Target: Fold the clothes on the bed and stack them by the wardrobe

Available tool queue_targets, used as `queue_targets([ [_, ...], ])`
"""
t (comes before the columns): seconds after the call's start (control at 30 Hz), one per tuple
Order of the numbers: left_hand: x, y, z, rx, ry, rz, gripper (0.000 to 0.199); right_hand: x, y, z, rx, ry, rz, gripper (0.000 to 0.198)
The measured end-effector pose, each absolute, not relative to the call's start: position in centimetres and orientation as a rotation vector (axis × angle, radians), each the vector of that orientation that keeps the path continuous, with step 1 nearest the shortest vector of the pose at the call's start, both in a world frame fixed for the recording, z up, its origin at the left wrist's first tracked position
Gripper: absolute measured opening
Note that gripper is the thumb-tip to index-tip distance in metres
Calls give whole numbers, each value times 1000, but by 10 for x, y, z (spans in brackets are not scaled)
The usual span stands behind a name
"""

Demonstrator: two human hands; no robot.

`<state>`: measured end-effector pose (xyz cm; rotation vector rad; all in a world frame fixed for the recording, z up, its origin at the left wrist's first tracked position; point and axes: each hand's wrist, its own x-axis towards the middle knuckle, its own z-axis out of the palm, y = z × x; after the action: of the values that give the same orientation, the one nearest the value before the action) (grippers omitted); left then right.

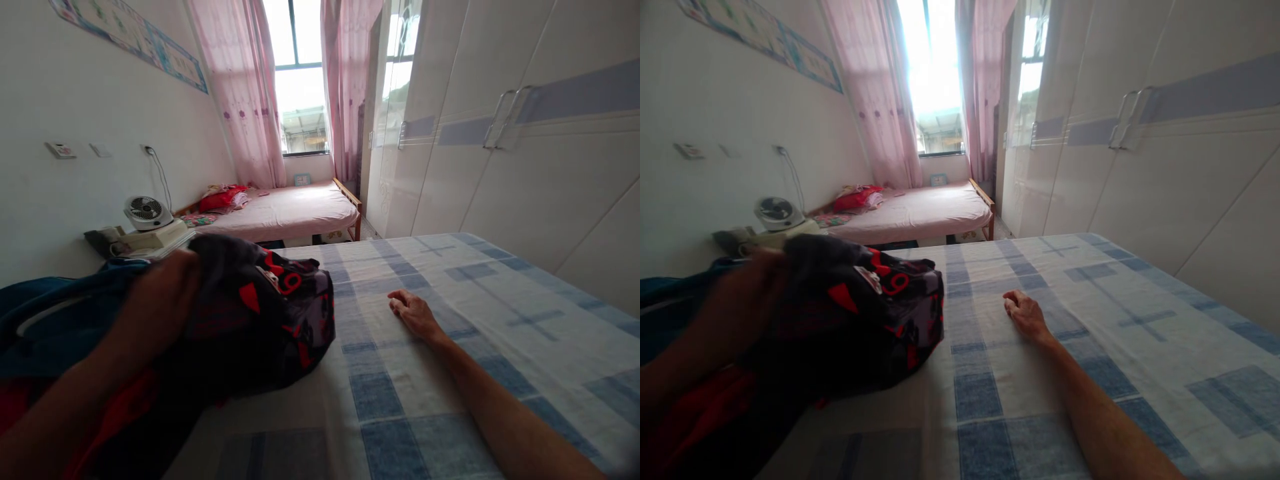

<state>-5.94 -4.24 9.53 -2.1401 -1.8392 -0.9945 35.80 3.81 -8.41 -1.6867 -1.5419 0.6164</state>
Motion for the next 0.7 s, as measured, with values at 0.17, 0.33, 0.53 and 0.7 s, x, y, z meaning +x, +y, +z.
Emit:
queue_targets([
  [0.17,-66,-69,51,-3027,-2010,-337,28,326,32,-71,-1482,-1573,1108,31],
  [0.33,-73,-66,48,-2323,-1885,-783,33,286,30,-63,-1395,-1566,1298,31],
  [0.53,-73,-48,26,-2175,-1961,-175,65,248,36,-69,-1189,-1254,1605,18],
  [0.7,-66,-44,12,-2345,-2081,-199,25,248,25,-54,-1108,-1120,1596,20],
])
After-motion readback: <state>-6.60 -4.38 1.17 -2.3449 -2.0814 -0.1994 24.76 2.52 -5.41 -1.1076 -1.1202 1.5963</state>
